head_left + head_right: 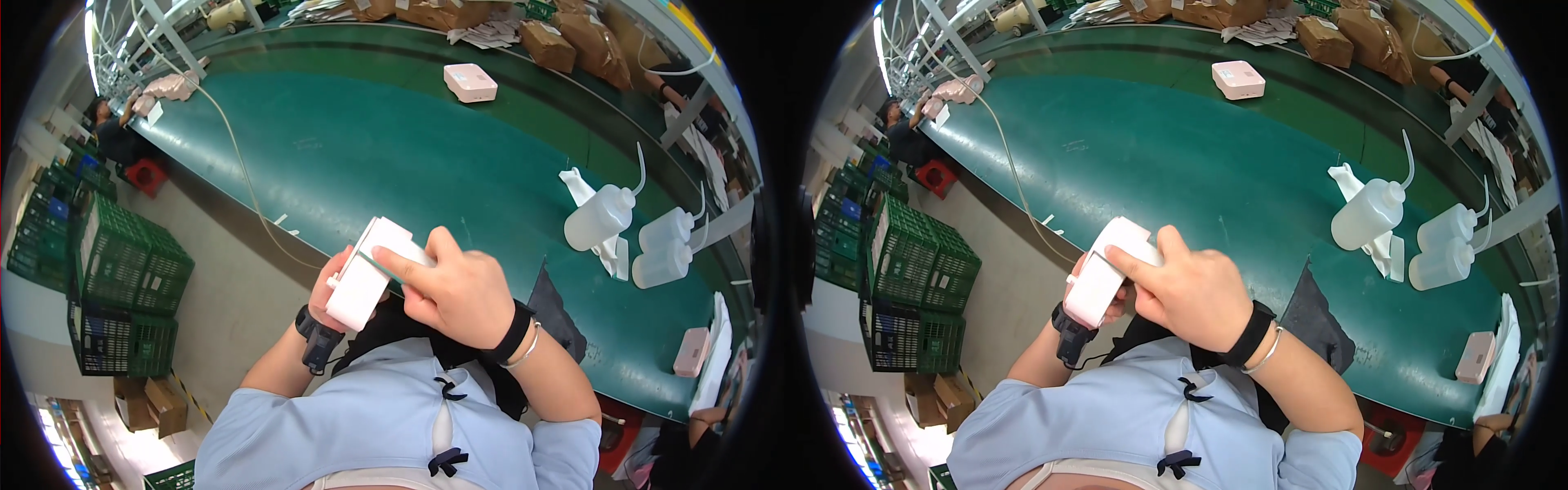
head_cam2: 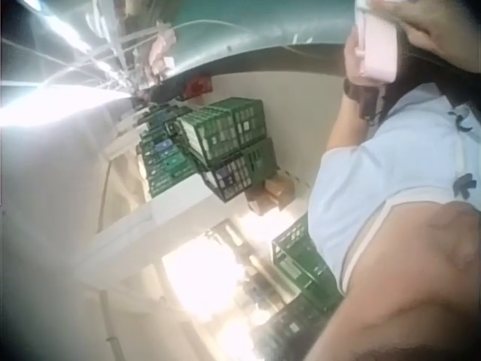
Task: The person cleans several pink electronic devices by wiping their front, back, and sides with a cloth, occasionally using an air duster. They handle the devices one at a time, turning them over to reach different surfaces before placing them back on the table.
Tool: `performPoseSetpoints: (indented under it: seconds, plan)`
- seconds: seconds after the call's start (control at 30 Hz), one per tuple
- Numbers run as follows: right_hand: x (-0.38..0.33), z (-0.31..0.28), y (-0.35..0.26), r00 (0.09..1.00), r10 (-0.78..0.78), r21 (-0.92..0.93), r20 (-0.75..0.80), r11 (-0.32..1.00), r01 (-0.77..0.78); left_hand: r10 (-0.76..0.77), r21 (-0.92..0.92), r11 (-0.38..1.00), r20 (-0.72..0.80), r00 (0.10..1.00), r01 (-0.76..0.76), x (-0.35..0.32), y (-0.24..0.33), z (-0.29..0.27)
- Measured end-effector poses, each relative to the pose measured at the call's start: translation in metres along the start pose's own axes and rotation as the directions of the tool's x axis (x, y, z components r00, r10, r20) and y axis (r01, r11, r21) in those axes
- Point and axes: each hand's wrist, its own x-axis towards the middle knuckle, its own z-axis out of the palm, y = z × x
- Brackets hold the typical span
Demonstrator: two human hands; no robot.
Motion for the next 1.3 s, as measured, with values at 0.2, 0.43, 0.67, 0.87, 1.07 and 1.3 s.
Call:
performPoseSetpoints:
  seconds: [0.2, 0.43, 0.67, 0.87, 1.07, 1.3]
  plan:
    - [-0.015, 0.001, -0.024, 0.990, -0.131, 0.011, 0.051, 0.991, 0.130, 0.106, 0.108, 0.990, -0.202, 0.974, -0.086, 0.001, -0.010, 0.017]
    - [-0.014, 0.002, -0.018, 0.999, -0.004, -0.015, 0.050, 1.000, 0.004, 0.099, 0.040, 0.995, -0.129, 0.987, -0.095, 0.005, -0.013, 0.015]
    - [0.008, 0.020, 0.071, 0.907, 0.399, -0.426, 0.133, 0.849, -0.311, 0.104, -0.042, 0.992, -0.280, 0.954, -0.120, -0.016, 0.009, -0.029]
    - [0.071, 0.011, 0.150, 0.755, 0.649, -0.491, 0.094, 0.690, -0.532, 0.138, 0.029, 0.990, -0.039, 0.990, -0.137, -0.015, 0.021, -0.024]
    - [0.133, 0.004, 0.265, 0.575, 0.787, -0.349, -0.225, 0.486, -0.801, 0.255, 0.107, 0.967, -0.299, 0.920, -0.233, -0.037, 0.020, -0.069]
    - [0.140, 0.026, 0.345, 0.547, 0.815, -0.292, -0.190, 0.485, -0.824, 0.272, 0.053, 0.961, -0.378, 0.885, -0.272, -0.042, 0.018, -0.074]
